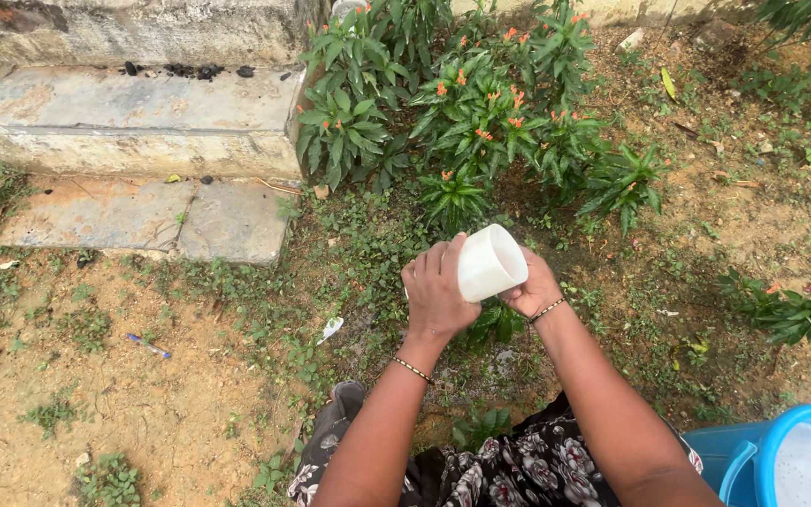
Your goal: The person washes a white plastic cup by dipping it into a bucket of soapy water and rubbing the surface with their hands.
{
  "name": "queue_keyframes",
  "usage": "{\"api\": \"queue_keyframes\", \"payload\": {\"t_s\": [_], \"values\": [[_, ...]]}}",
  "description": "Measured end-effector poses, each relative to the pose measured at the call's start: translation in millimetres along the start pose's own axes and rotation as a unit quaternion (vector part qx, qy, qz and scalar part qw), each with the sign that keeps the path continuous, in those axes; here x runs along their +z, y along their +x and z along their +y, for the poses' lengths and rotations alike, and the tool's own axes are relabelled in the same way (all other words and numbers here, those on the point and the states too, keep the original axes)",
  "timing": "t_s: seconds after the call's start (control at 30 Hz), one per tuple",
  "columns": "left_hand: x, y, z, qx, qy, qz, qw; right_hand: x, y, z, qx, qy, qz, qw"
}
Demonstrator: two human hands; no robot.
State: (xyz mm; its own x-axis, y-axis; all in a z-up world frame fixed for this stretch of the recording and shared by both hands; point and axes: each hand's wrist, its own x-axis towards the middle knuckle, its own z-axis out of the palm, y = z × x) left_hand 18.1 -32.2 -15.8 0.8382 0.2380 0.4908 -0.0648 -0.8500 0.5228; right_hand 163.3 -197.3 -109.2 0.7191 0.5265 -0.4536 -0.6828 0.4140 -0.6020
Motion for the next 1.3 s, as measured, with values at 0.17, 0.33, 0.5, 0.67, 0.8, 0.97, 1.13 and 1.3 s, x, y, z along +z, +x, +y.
{"api": "queue_keyframes", "payload": {"t_s": [0.17, 0.33, 0.5, 0.67, 0.8, 0.97, 1.13, 1.3], "values": [[-4.5, -1.1, 4.0, 0.046, 0.063, -0.001, 0.997, -13.1, 11.3, 9.2, 0.001, 0.019, -0.040, 0.999], [-12.2, -0.9, 4.9, 0.045, 0.082, -0.018, 0.995, -0.6, 6.5, 10.2, -0.011, 0.033, 0.038, 0.999], [-19.3, -2.1, 2.3, 0.046, 0.094, -0.016, 0.994, -9.1, 22.0, 16.8, 0.004, 0.050, -0.029, 0.998], [-20.1, -4.4, -7.9, 0.007, 0.070, -0.031, 0.997, -12.0, 29.4, 24.8, 0.040, 0.074, -0.051, 0.995], [-19.3, -3.1, -16.0, -0.076, -0.017, -0.009, 0.997, 0.9, 20.2, 33.1, 0.056, 0.071, -0.011, 0.996], [-32.0, 0.1, -30.5, -0.150, -0.056, 0.017, 0.987, 7.7, 23.6, 58.9, 0.147, -0.117, 0.017, 0.982], [-49.4, 5.3, -37.3, -0.156, -0.063, 0.064, 0.984, 39.9, 60.5, 17.8, 0.163, -0.425, 0.020, 0.890], [-60.8, 7.2, -33.1, -0.191, -0.085, 0.062, 0.976, 92.7, 126.2, -94.0, -0.260, -0.464, 0.087, 0.842]]}}
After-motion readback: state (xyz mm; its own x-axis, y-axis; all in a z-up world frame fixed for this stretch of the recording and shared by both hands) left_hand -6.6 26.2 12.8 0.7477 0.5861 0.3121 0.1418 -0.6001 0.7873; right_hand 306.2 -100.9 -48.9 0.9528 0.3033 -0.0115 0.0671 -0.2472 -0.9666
